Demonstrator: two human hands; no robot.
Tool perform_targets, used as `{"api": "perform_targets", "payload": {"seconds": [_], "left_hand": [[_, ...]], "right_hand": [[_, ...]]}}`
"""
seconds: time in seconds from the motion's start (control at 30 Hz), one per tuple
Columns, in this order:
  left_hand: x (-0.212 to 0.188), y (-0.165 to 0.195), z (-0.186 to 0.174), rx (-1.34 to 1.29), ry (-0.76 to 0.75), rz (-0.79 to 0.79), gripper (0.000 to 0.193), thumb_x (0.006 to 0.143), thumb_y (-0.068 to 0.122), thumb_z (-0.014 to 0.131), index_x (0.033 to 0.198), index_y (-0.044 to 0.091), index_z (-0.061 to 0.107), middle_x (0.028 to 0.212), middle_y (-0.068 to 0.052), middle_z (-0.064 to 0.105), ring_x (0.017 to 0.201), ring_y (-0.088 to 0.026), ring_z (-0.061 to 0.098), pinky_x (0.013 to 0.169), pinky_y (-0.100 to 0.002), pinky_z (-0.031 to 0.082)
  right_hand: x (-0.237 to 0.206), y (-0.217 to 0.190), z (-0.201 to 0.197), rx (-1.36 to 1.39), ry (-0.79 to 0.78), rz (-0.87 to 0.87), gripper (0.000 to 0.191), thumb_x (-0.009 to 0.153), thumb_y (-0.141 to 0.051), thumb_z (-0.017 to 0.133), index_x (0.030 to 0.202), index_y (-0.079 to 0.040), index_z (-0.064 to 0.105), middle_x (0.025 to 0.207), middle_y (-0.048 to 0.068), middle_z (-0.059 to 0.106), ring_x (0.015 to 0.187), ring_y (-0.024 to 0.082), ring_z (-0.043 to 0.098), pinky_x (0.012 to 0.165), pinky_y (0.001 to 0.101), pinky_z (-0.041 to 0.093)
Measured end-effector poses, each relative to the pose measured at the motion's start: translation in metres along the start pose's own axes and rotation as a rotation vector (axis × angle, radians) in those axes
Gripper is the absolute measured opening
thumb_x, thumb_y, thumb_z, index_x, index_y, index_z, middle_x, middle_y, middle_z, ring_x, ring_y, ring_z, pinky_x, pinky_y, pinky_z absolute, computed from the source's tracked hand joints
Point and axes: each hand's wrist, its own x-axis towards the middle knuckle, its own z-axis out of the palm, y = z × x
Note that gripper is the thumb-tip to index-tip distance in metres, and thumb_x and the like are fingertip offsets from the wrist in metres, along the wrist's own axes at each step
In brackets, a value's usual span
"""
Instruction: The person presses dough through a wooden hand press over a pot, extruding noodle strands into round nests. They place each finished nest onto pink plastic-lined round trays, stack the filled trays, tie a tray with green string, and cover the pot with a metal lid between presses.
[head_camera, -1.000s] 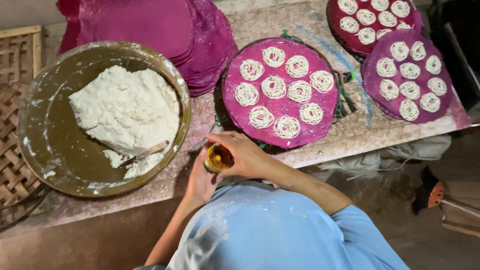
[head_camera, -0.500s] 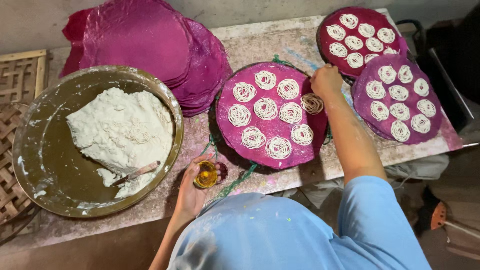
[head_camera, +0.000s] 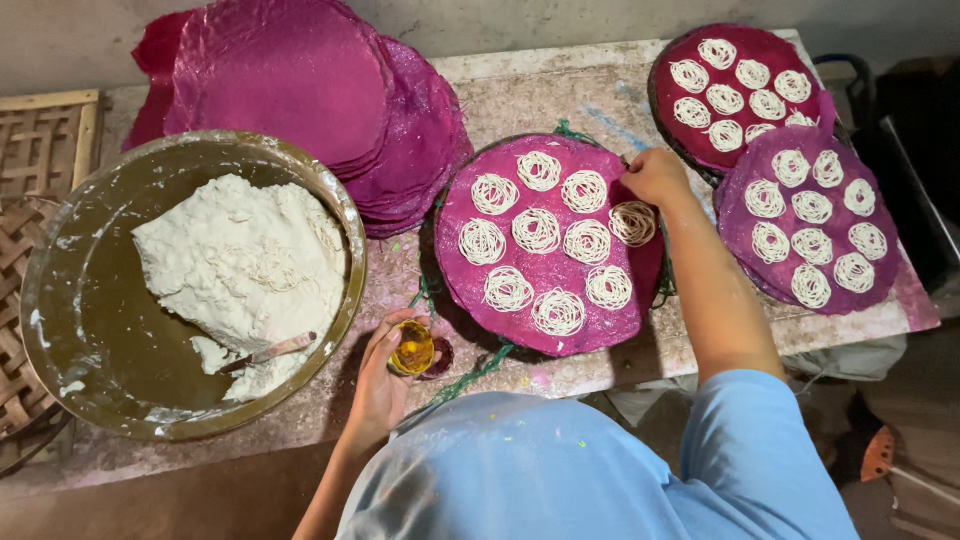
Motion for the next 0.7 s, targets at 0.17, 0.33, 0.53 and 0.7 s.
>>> {"api": "perform_targets", "payload": {"seconds": [0.17, 0.33, 0.53, 0.7], "left_hand": [[0.000, 0.002, -0.007, 0.022, 0.020, -0.001, 0.036, 0.104, 0.022, 0.048, 0.135, 0.004, 0.053, 0.125, -0.011, 0.065, 0.116, -0.023, 0.065, 0.095, -0.046, 0.055], [0.000, 0.001, -0.005, 0.012, -0.019, -0.008, 0.037, 0.106, 0.024, 0.048, 0.137, 0.004, 0.051, 0.127, -0.012, 0.064, 0.115, -0.024, 0.065, 0.097, -0.048, 0.056], [0.028, -0.006, 0.021, 0.049, -0.023, -0.106, 0.046, 0.103, 0.036, 0.047, 0.143, 0.016, 0.040, 0.133, -0.011, 0.060, 0.120, -0.028, 0.064, 0.098, -0.049, 0.056], [0.055, -0.016, 0.037, -0.076, -0.146, -0.093, 0.056, 0.111, 0.046, 0.044, 0.154, 0.009, 0.037, 0.144, -0.012, 0.055, 0.134, -0.028, 0.055, 0.109, -0.051, 0.049]], "right_hand": [[0.002, 0.010, 0.000, -0.015, 0.042, -0.079, 0.028, 0.080, -0.032, 0.081, 0.094, -0.008, 0.079, 0.094, 0.019, 0.075, 0.091, 0.038, 0.072, 0.085, 0.0475, 0.056], [-0.011, -0.007, -0.012, -0.019, 0.070, -0.112, 0.028, 0.086, -0.027, 0.079, 0.105, -0.007, 0.079, 0.104, 0.019, 0.075, 0.098, 0.039, 0.072, 0.089, 0.0485, 0.056], [-0.111, -0.144, -0.027, 0.588, -0.004, -0.441, 0.053, 0.092, -0.017, 0.081, 0.138, -0.007, 0.056, 0.119, 0.008, 0.066, 0.102, 0.020, 0.065, 0.087, 0.0349, 0.055], [-0.225, -0.239, -0.016, 0.289, -0.478, -0.916, 0.081, 0.081, -0.019, 0.086, 0.148, -0.009, 0.042, 0.142, 0.018, 0.052, 0.125, 0.036, 0.056, 0.096, 0.0438, 0.050]]}}
